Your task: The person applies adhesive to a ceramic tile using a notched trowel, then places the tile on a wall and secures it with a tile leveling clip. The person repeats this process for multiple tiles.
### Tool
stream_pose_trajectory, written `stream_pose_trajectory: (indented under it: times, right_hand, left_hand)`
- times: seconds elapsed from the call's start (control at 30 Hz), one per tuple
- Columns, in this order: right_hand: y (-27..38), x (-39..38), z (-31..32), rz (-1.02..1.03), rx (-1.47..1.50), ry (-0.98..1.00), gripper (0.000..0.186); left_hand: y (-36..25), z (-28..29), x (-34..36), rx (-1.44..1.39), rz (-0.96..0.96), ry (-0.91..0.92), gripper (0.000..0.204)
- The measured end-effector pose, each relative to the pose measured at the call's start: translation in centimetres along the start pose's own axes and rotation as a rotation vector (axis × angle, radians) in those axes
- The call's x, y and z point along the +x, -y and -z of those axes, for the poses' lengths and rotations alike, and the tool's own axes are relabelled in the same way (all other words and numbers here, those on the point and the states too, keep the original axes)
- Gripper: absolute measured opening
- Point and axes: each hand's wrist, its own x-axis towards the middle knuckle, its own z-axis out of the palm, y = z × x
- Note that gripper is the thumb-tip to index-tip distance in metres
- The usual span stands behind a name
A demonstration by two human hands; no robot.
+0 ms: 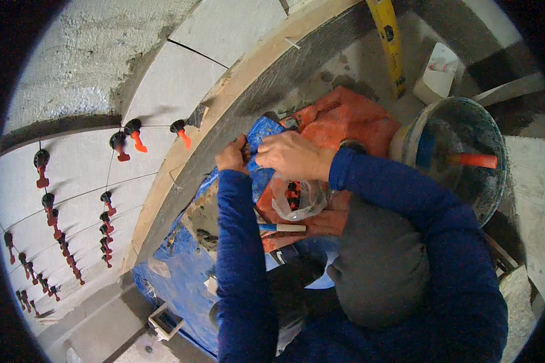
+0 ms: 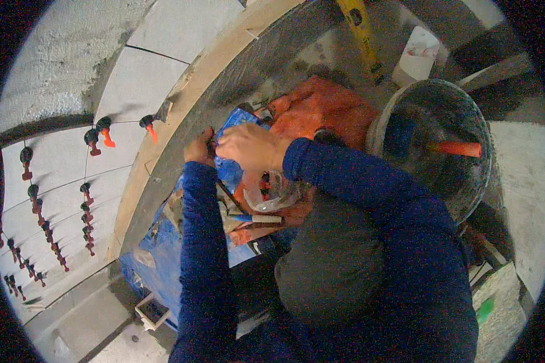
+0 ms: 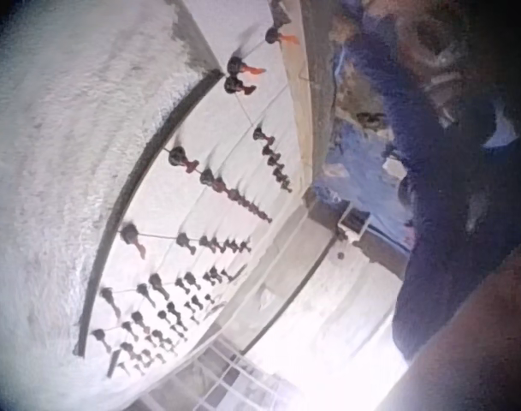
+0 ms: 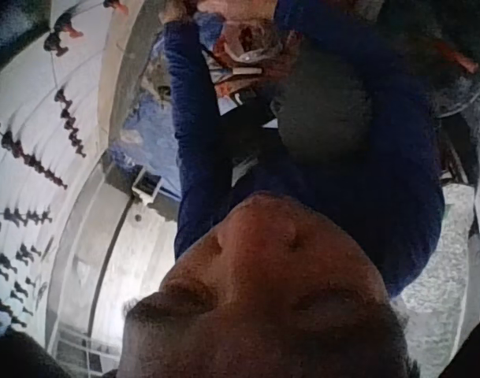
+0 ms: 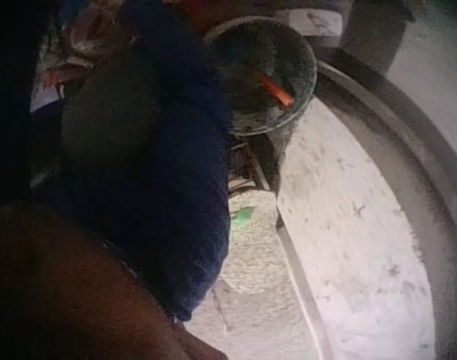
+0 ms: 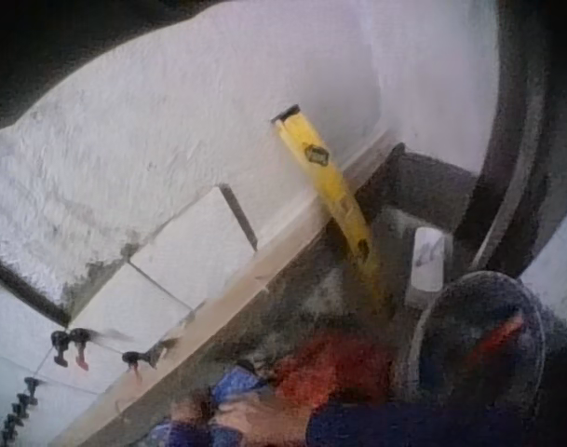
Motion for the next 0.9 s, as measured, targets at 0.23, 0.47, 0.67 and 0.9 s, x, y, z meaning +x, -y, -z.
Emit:
stream_pose_trajectory:
  times: [0.23, 0.47, 0.67, 0.9]
  right_hand:
    - [-7.0, -1.8, 1.9, -0.729, -0.107, -0.134, 0.020]
    - [-5.3, 0.3, 3.4, -0.527, 0.247, -0.191, 0.026]
    - [-3.8, 3.1, 7.8, -0.648, 0.833, -0.545, 0.016]
    - [-6.0, 5.4, 6.8, -0.790, 0.725, -0.933, 0.019]
  left_hand:
    - [-1.2, 2.5, -1.6, -0.967, 0.159, 0.237, 0.033]
    - [-8.5, -2.3, -5.4, -0.402, -0.201, -0.057, 0.032]
    - [-17.4, 0.2, -4.9, 0.246, -0.711, -0.384, 0.033]
    - [-28.9, 5.1, -1.6, 1.424, -1.472, -0.451, 0.075]
